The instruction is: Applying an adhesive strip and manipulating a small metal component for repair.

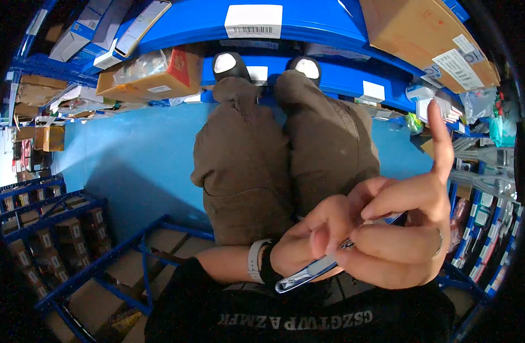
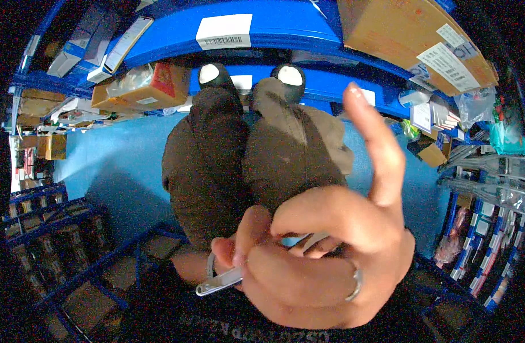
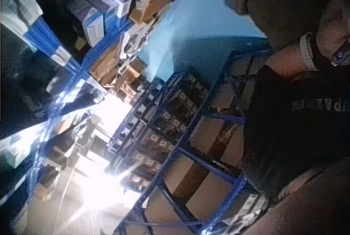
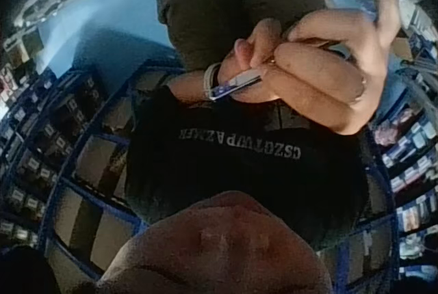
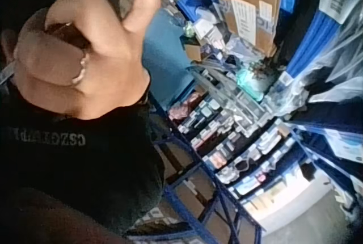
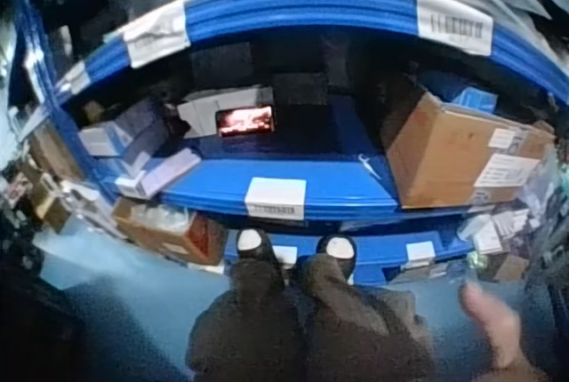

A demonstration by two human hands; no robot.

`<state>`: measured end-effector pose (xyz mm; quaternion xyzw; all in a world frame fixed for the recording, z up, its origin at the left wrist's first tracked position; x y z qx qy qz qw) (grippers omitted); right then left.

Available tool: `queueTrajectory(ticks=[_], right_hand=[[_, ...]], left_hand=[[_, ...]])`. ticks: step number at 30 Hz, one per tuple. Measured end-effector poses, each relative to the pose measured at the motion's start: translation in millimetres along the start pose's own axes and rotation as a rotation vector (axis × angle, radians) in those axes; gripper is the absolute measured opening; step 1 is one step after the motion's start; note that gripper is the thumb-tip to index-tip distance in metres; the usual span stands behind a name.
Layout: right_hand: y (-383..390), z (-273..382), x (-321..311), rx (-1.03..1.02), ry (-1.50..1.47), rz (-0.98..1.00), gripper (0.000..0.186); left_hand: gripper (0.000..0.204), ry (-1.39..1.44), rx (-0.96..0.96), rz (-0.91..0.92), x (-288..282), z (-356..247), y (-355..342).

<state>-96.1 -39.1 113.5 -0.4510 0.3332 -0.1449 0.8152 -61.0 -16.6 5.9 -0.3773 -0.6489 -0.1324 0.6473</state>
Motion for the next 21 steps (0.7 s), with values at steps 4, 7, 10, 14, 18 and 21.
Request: queueTrajectory(ticks=[4, 7, 10, 14, 18, 21], right_hand=[[2.9, -10.3, -4.0, -0.057, 0.022, 0.105, 0.027], [5.4, -5.9, -1.3, -0.039, 0.022, 0.071, 0.026], [5.8, -11.4, -5.5, -0.043, 0.013, 0.043, 0.026], [22.7, -7.4, -4.8, 0.018, 0.074, 0.032, 0.027], [7.0, -12.2, -9.5, -0.012, -0.045, 0.006, 0.027], [14.7, -9.9, -6.5, 0.012, -0.106, -0.068, 0.027]], left_hand=[[0.024, -0.008, 0.002, -0.011, -0.1, -1.1, -1.7], [0.024, 0.014, 0.009, -0.027, 0.1, -1.6, -2.7], [0.024, 0.031, 0.013, -0.044, 2.4, -1.1, -4.2], [0.024, 0.064, 0.026, -0.085, 3.6, -0.5, -5.6], [0.025, 0.112, 0.074, -0.193, 5.5, -0.4, -6.8], [0.024, 0.127, 0.124, 0.026, 2.3, 1.3, -3.6]])
Point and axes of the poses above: each hand's wrist, its own y-axis away from the middle knuckle, its own x-axis out of the palm, z = x × y, the point moved 7 cm from there along -y, towards the middle knuckle, and after that the axes turned 6 degrees about -y, right-handed, at the moved point
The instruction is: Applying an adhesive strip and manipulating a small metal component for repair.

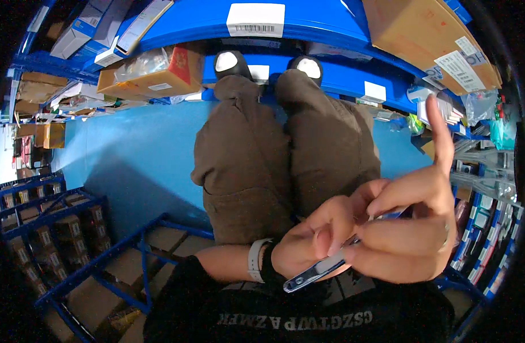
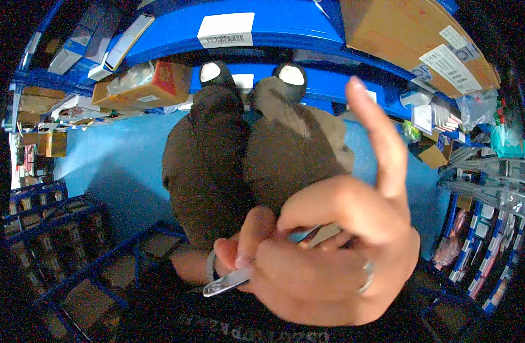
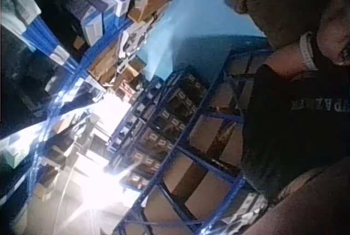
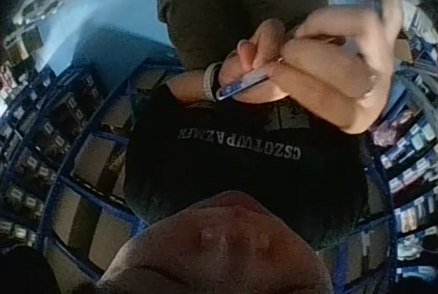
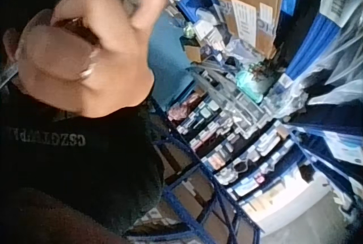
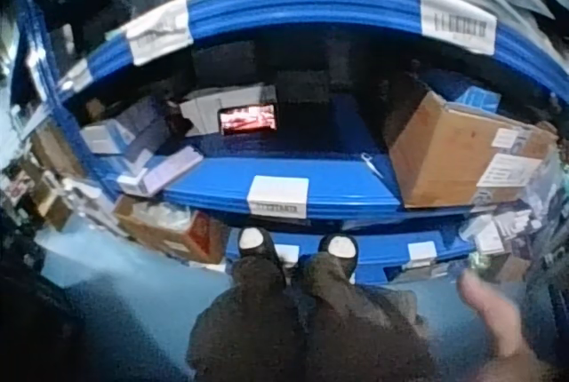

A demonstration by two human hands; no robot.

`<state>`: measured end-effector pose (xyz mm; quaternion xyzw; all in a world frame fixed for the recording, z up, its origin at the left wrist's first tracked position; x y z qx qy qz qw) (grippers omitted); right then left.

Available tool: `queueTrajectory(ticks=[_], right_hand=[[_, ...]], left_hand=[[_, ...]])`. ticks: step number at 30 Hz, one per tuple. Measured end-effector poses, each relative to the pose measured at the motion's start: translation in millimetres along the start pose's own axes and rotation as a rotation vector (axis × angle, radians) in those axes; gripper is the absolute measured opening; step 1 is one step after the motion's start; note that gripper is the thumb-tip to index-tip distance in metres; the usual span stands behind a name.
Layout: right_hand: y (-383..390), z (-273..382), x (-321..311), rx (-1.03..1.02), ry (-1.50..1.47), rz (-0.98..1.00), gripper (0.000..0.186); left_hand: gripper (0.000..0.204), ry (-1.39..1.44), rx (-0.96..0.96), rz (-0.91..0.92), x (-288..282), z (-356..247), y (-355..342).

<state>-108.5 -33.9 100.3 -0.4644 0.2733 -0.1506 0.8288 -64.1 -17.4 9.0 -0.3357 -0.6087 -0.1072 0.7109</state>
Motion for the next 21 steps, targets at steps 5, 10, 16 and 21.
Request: queueTrajectory(ticks=[5, 10, 16, 21], right_hand=[[-10.1, -3.0, -6.9, -0.053, 0.047, 0.067, 0.027], [-15.7, 7.7, 4.4, -0.055, 0.063, 0.250, 0.028], [7.5, 4.3, -5.3, -0.047, 0.056, 0.219, 0.028], [-12.1, 1.4, 0.5, -0.021, 0.060, 0.228, 0.021]], left_hand=[[0.029, -0.112, -0.122, -0.207, 1.7, 1.6, -2.9], [0.024, -0.108, -0.088, -0.023, -1.4, -4.5, 3.3], [0.021, -0.131, -0.050, -0.042, 0.0, -1.7, 5.5], [0.019, -0.098, 0.012, -0.011, 0.5, -0.6, 5.0]])
Point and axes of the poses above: each hand's wrist, its own y-axis away from the middle knuckle, its own x-axis out of the palm, z = x × y, the point moved 7 cm from there along -y, towards the middle knuckle, and after that the axes turned 6 degrees about -y, right-handed, at the moved point
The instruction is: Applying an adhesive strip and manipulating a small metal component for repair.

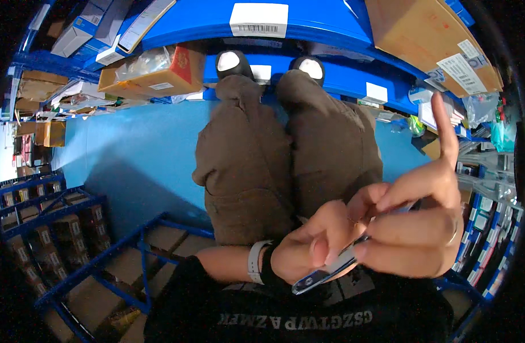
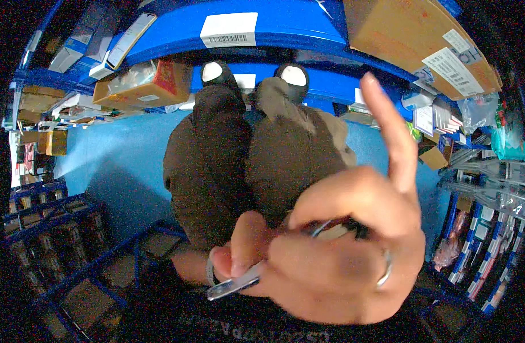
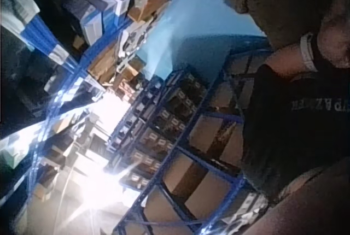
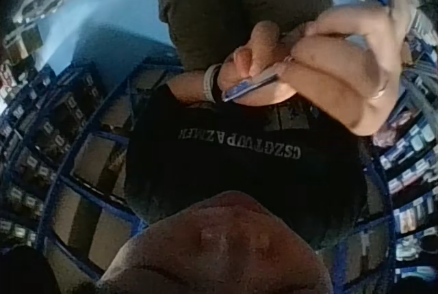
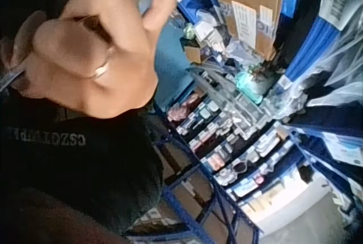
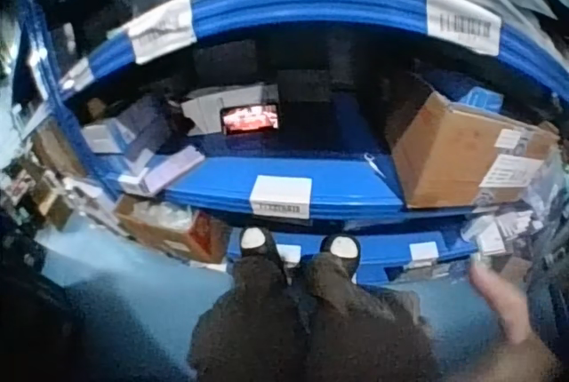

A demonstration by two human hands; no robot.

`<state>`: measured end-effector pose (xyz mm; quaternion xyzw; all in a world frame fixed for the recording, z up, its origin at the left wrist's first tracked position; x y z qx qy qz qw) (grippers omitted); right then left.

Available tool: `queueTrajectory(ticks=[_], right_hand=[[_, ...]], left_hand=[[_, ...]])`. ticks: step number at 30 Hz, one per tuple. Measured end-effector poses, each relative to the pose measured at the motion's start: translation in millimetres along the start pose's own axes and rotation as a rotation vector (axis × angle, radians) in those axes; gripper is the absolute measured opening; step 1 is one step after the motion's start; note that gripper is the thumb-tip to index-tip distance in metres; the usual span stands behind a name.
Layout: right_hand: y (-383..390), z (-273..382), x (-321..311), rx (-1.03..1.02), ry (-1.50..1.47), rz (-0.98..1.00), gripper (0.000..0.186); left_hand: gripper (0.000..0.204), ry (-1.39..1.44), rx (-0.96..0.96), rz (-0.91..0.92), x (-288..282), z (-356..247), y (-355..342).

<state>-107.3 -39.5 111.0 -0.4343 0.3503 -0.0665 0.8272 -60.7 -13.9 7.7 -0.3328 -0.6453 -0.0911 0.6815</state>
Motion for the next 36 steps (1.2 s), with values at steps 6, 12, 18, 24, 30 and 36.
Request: queueTrajectory(ticks=[6, 12, 18, 24, 30, 36], right_hand=[[11.9, -5.3, 2.0, 0.011, -0.063, -0.304, 0.020], [12.7, -4.2, -0.4, 0.020, -0.086, -0.141, 0.026], [24.8, -1.5, 5.6, 0.029, 0.051, -0.291, 0.027], [35.1, 4.4, 13.0, 0.047, 0.116, -0.352, 0.027], [19.5, 0.1, -1.1, 0.103, -0.031, -0.231, 0.023], [13.4, -3.7, -4.9, 0.181, -0.150, -0.052, 0.015]], left_hand=[[0.017, 0.006, -0.116, 0.026, 4.7, -5.6, -0.4], [0.018, 0.002, -0.084, 0.044, 4.3, -8.4, -1.1], [0.019, -0.032, 0.033, 0.068, 3.4, -11.2, -2.8], [0.019, -0.111, 0.285, 0.088, 1.9, -13.9, -2.4], [0.022, -0.213, 0.172, 0.031, 7.7, -25.4, -7.9], [0.025, -0.422, 0.190, -0.016, 6.1, -33.1, -8.6]])
Point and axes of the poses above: each hand's wrist, its own y-axis away from the middle knuckle, its own x-axis out of the palm, z = x × y, the point moved 7 cm from there along -y, towards the middle knuckle, and after that the axes turned 6 degrees about -y, right-handed, at the moved point
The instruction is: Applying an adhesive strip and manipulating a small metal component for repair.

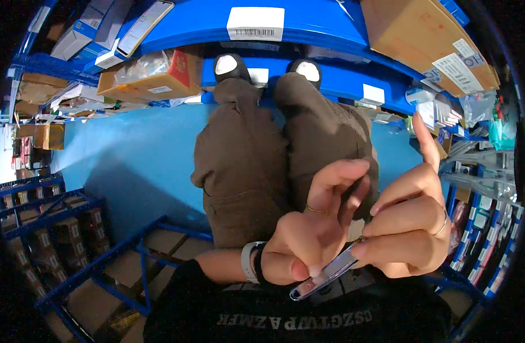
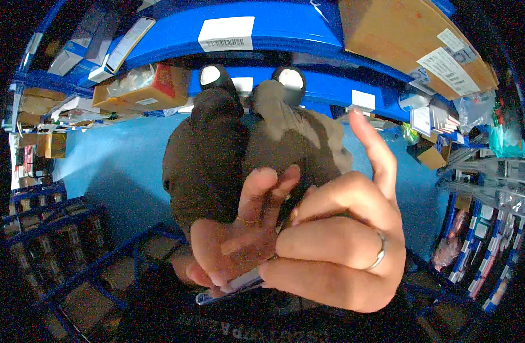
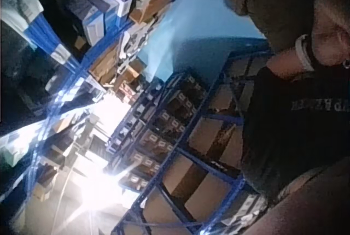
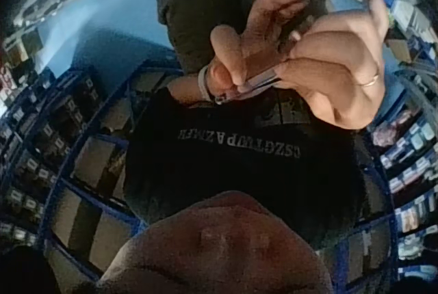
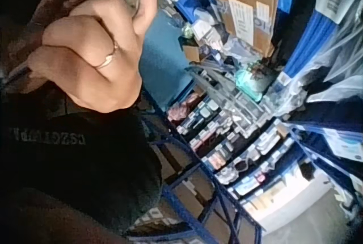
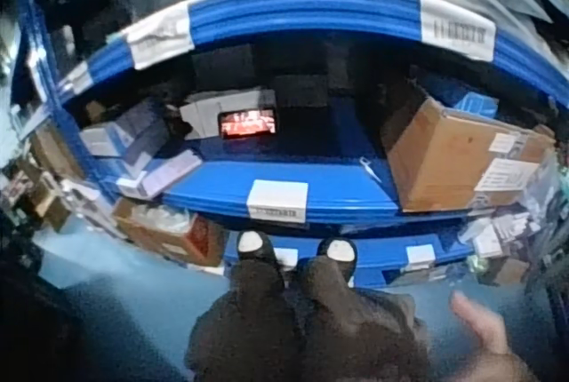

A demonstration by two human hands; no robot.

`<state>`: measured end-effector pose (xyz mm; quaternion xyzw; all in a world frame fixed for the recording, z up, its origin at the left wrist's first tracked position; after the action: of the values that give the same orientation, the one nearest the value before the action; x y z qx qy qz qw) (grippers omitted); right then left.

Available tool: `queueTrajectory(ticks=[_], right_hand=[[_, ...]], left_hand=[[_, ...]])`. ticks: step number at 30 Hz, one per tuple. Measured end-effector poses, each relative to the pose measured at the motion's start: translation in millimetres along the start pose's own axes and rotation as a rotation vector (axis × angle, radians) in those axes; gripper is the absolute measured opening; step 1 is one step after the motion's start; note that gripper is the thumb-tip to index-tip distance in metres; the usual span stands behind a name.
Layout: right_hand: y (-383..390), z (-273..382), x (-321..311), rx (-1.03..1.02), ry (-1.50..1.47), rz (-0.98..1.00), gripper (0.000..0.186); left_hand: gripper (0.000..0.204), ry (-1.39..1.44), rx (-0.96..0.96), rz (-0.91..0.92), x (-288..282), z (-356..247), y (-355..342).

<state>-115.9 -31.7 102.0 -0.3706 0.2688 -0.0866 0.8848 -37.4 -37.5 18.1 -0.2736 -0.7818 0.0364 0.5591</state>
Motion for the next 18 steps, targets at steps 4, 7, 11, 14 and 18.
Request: queueTrajectory(ticks=[4, 7, 11, 14, 18], right_hand=[[3.8, 6.7, 4.6, -0.004, -0.024, 0.076, 0.013], [4.7, 3.5, 0.0, -0.004, -0.007, 0.120, 0.014], [5.1, 7.2, 1.0, 0.015, 0.013, 0.066, 0.013], [1.1, -8.2, 2.9, 0.036, -0.048, 0.225, 0.011], [2.5, -17.5, -28.7, 0.066, -0.003, 0.314, 0.010]], left_hand=[[0.028, 0.171, -0.011, -0.048, -0.1, 8.7, 4.6], [0.030, 0.113, -0.040, -0.044, -2.1, 8.0, 2.7], [0.032, 0.067, -0.086, 0.005, 3.2, 0.8, -2.7], [0.034, 0.049, -0.056, -0.055, -7.1, -2.3, 1.6], [0.030, 0.253, -0.122, -0.069, 1.1, 7.4, -0.1]])
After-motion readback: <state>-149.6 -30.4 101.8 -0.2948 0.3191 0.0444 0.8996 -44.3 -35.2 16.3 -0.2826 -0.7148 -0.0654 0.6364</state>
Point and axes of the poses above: each hand's wrist, its own y-axis away from the middle knuckle, its own x-axis out of the palm, z = x × y, the point moved 7 cm from there along -y, towards the middle knuckle, and after that the axes turned 6 degrees about -y, right-handed, at the moved point
